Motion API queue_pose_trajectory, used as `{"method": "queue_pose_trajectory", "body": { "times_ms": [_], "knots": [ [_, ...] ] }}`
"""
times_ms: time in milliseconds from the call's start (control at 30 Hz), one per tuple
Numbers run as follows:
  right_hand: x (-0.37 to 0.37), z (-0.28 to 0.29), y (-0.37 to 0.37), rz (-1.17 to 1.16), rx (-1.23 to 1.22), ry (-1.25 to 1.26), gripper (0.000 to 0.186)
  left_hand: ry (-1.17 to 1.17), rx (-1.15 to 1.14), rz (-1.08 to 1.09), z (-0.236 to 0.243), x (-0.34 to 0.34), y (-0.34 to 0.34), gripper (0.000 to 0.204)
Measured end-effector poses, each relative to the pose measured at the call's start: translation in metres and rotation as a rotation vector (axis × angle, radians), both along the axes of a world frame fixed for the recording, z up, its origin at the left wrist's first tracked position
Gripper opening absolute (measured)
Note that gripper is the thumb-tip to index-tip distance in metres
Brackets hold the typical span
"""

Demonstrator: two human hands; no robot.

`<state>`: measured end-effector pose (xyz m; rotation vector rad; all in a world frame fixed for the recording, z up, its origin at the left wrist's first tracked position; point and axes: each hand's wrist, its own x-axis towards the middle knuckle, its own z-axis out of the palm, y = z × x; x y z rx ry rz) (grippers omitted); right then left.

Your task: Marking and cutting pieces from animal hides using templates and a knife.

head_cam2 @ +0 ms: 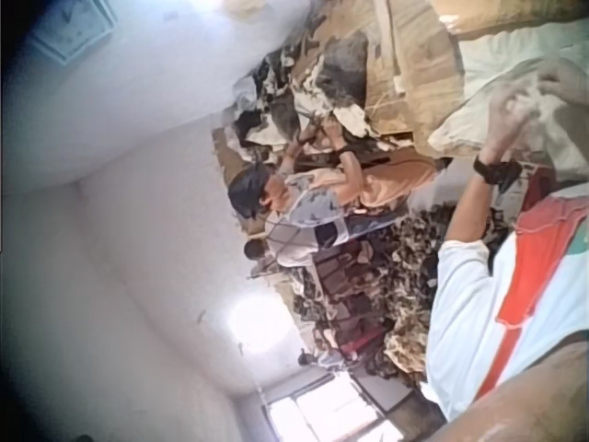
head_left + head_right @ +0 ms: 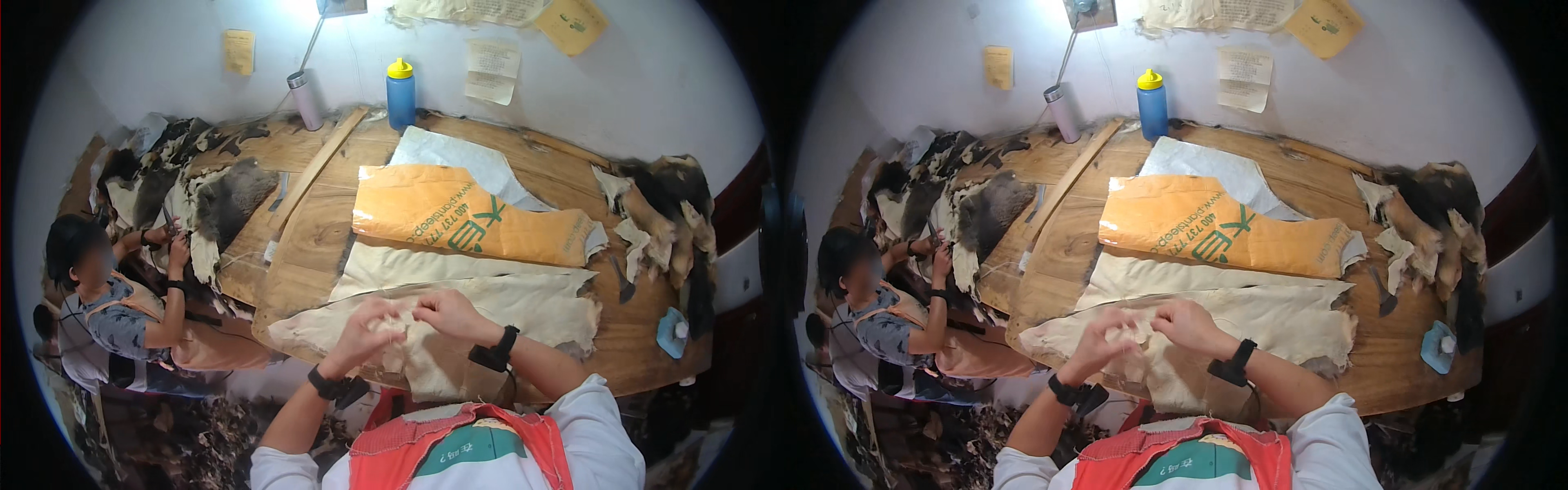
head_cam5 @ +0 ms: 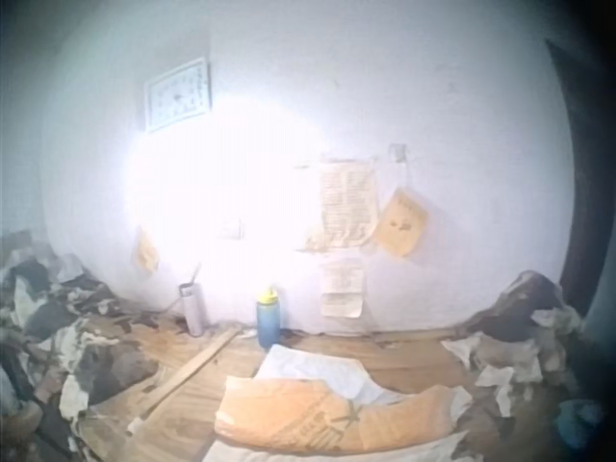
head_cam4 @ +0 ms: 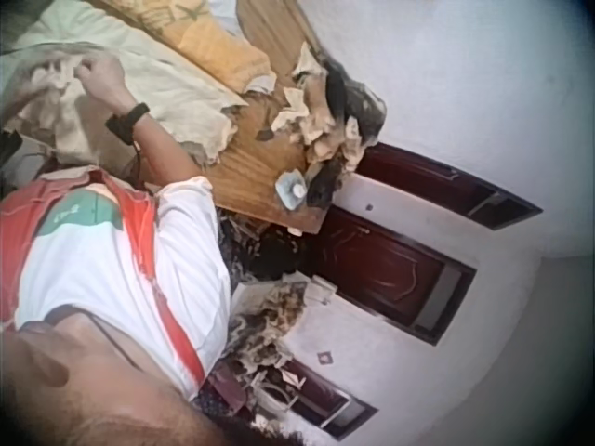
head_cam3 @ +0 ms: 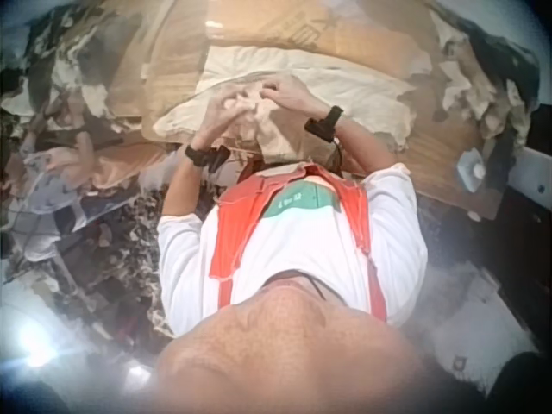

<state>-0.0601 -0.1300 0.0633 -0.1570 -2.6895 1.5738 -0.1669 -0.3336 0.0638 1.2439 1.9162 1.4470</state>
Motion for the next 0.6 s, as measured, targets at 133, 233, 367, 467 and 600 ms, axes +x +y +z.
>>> {"method": "queue_pose_trajectory", "body": {
  "times_ms": [133, 233, 367, 467, 600],
  "knots": [
    [0.019, 0.026, -0.026, 0.123, 0.311, -0.079, 0.024, 0.069, -0.174, 0.496, -0.029, -0.029, 0.012, 0.016],
    [0.038, 0.068, -0.041, 0.495, 0.339, -0.032, 0.021, 0.331, -0.228, 0.498, -0.051, -0.045, 0.019, 0.013],
    [0.04, 0.099, -0.049, 0.923, -0.199, -0.034, 0.022, 0.417, -0.22, 0.465, -0.049, -0.046, 0.019, 0.011],
    [0.021, 0.066, -0.033, 0.35, -0.222, 0.048, 0.024, 0.403, -0.152, 0.237, -0.035, -0.03, 0.011, 0.011],
    [0.001, 0.005, 0.007, 0.036, -0.082, 0.003, 0.023, 0.087, 0.102, -0.122, 0.005, 0.018, 0.002, 0.026]
  ]
}}
